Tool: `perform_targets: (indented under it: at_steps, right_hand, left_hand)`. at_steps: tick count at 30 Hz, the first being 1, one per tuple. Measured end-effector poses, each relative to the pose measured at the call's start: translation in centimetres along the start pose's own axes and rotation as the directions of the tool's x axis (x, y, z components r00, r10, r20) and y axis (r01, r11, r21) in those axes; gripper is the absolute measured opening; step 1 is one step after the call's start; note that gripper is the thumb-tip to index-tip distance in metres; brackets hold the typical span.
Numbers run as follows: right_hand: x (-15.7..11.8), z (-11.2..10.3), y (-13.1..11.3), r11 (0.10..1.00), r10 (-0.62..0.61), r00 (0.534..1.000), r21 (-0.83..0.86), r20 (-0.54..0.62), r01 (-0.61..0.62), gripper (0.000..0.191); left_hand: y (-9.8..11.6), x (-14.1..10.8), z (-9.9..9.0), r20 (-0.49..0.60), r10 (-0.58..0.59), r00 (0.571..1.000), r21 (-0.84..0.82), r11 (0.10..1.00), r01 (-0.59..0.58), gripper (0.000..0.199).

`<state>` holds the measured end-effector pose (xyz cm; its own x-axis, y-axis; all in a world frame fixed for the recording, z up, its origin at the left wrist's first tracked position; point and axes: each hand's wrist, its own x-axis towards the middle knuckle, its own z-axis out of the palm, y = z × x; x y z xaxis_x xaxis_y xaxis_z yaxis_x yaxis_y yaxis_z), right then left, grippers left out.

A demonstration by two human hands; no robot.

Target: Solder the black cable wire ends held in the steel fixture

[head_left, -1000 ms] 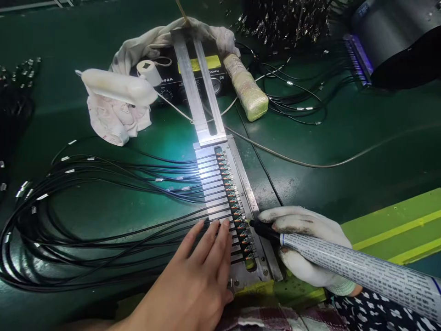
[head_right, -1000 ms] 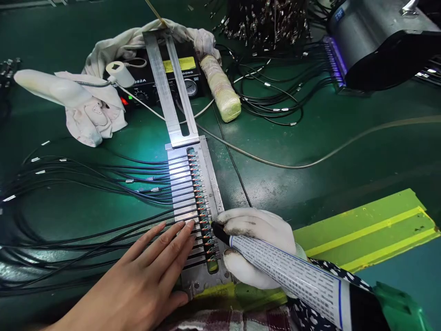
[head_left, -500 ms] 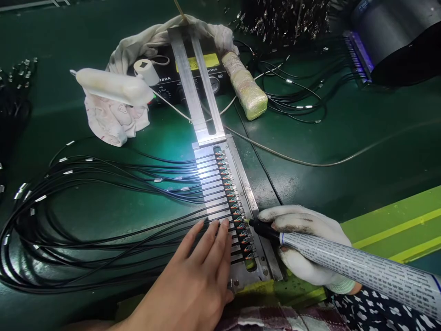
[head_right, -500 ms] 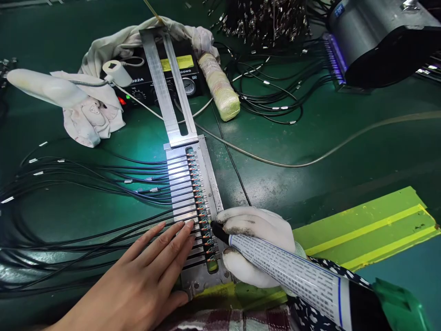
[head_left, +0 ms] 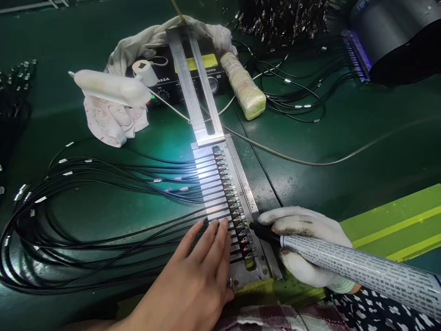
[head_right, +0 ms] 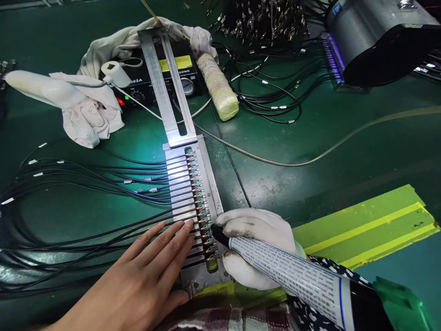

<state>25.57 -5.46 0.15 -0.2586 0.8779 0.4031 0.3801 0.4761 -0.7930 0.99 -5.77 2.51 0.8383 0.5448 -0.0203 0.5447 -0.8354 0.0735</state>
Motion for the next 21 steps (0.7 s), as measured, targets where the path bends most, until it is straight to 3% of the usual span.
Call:
perform_targets:
  at_steps: [21]
  right_hand:
    - [-0.02,0.17,0.23,0.999,0.027,1.000,0.042,-0.012,-0.026,0.020]
  left_hand:
    - [-0.11,-0.05,0.20,-0.001,0.019,1.000,0.012,1.000,-0.019,0.062]
